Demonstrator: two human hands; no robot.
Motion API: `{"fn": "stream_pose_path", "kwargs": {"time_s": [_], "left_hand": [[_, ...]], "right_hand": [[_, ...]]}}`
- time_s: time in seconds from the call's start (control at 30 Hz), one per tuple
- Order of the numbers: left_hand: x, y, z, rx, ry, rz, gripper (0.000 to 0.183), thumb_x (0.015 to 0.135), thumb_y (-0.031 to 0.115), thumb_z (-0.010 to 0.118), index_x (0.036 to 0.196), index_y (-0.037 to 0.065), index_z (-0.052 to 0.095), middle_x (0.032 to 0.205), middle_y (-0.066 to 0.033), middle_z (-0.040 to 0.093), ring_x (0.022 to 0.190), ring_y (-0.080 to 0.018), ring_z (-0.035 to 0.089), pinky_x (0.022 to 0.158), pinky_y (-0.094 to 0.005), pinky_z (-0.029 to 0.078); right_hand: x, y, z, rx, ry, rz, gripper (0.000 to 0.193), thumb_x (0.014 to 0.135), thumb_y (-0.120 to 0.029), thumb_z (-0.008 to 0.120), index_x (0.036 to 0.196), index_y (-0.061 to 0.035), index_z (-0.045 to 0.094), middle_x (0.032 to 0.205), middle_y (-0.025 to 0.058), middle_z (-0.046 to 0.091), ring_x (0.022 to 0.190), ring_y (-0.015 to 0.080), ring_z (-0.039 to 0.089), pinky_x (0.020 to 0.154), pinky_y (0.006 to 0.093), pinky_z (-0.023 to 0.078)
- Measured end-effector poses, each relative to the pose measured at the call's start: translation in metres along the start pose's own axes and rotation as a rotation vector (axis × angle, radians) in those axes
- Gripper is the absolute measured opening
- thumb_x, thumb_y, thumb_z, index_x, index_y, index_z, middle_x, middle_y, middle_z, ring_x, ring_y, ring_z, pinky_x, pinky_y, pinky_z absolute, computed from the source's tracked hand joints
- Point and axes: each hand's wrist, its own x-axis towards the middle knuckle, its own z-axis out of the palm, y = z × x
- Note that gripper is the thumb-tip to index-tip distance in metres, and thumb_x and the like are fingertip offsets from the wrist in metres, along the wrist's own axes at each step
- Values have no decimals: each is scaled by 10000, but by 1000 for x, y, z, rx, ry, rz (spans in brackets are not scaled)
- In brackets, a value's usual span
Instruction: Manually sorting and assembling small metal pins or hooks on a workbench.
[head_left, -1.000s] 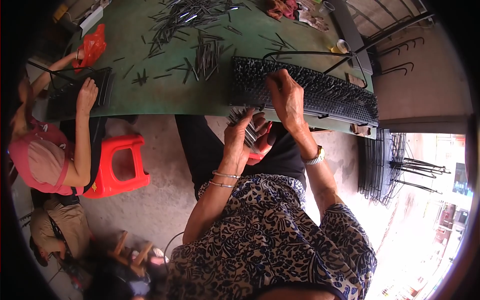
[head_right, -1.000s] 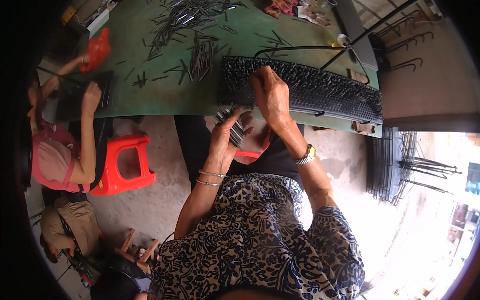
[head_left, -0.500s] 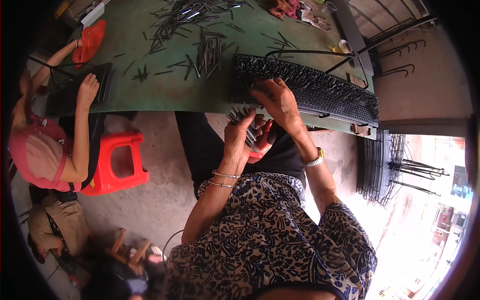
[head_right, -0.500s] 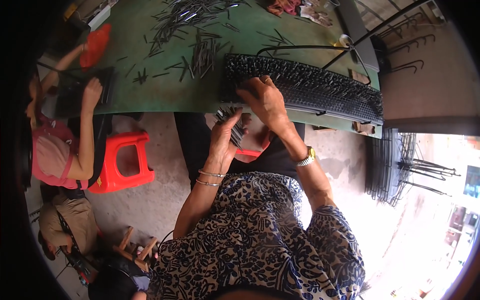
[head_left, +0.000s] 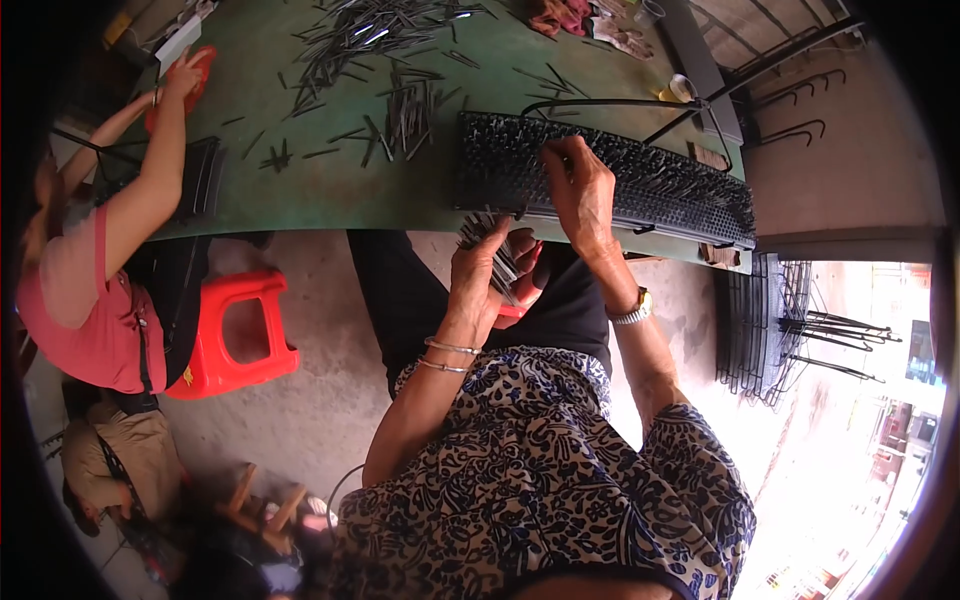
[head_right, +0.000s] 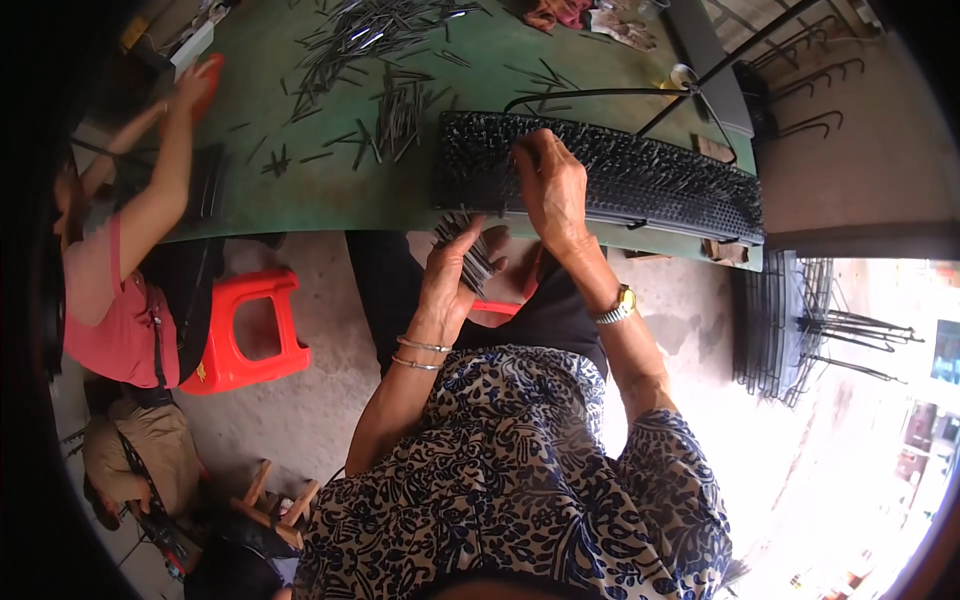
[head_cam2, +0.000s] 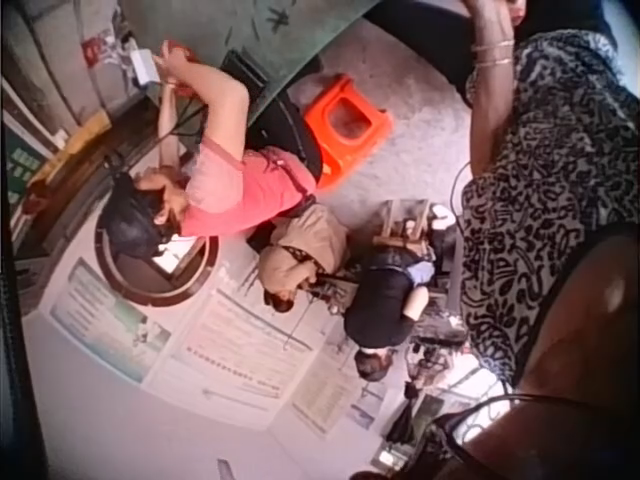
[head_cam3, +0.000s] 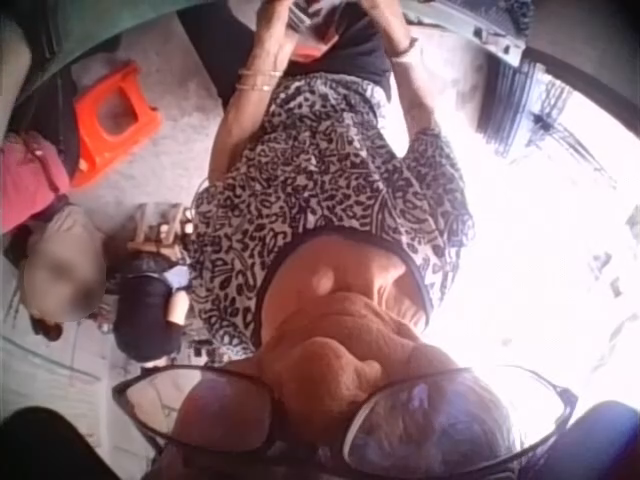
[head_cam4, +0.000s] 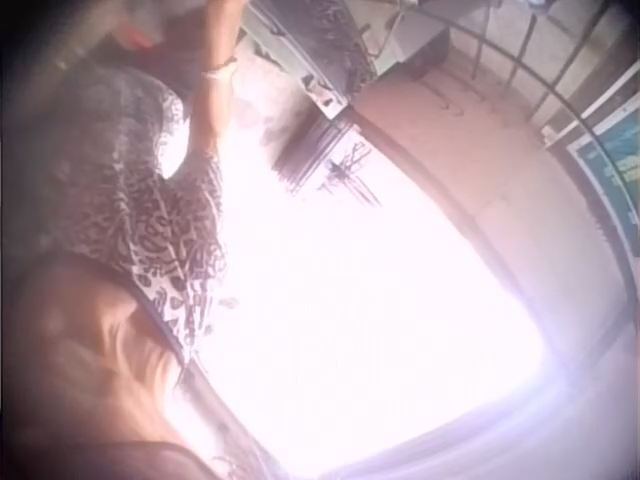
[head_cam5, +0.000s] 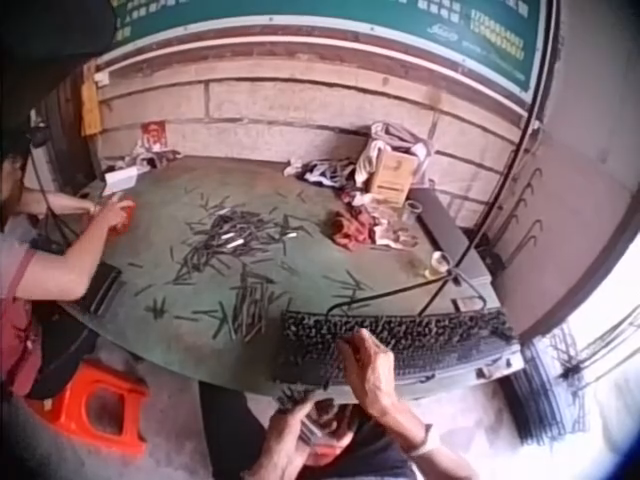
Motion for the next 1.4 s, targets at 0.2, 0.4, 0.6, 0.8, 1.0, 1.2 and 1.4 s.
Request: {"fn": "stream_pose_path", "kwargs": {"time_s": [0.2, 0.4, 0.6, 0.8, 1.0, 1.2, 1.4], "left_hand": [[5, -5, -4, 48, -51, 32, 168, 878, 166, 681, 1014, 96, 612, 830, -83, 666, 618, -109, 544, 486, -244, 418], [5, -4, -2, 102, -41, 65, 158, 870, 152, 689, 989, 88, 608, 804, -90, 661, 584, -106, 528, 459, -223, 369], [0, -4, -1, 194, -60, 114, 191, 860, 178, 703, 1005, 83, 621, 839, -88, 689, 639, -104, 587, 478, -232, 393], [-4, -1, 9, 54, 38, 107, 227, 868, 168, 693, 1005, 7, 612, 818, -102, 685, 677, -148, 633, 529, -252, 484], [-4, 2, 15, -25, 93, 82, 206, 861, 164, 701, 990, 25, 621, 758, -86, 655, 651, -141, 611, 506, -254, 475], [2, -5, 2, 60, -3, 105, 170, 847, 162, 712, 885, 13, 638, 758, -88, 658, 573, -99, 529, 445, -226, 403], [2, -6, 1, 40, -9, 125, 158, 850, 138, 696, 920, 19, 619, 760, -92, 665, 566, -89, 531, 427, -213, 387]], "right_hand": [[-2, 15, 24, -76, 23, -110, 69, 866, -66, 629, 925, -37, 609, 781, 130, 612, 654, 268, 615, 583, 349, 481], [-10, 1, 21, -287, -26, -82, 176, 838, -175, 672, 990, -88, 655, 910, 127, 562, 765, 302, 620, 636, 359, 507], [-23, -3, -13, 244, -592, 222, 214, 854, -161, 658, 980, 12, 649, 928, 124, 633, 831, 196, 640, 696, 304, 496], [-16, -5, -16, 83, -373, 157, 155, 857, -114, 651, 932, 18, 621, 772, 93, 647, 694, 171, 633, 630, 295, 489], [-3, -6, 8, -7, 23, 1, 97, 858, -79, 652, 925, -30, 601, 744, 99, 625, 622, 159, 589, 573, 283, 473], [-6, 2, 23, -22, 58, -89, 76, 862, -51, 645, 918, -43, 595, 777, 84, 621, 618, 164, 586, 564, 285, 471], [-10, 10, 27, -126, -98, -62, 68, 876, -102, 629, 931, -65, 614, 798, 90, 621, 642, 233, 592, 593, 318, 484]]}}
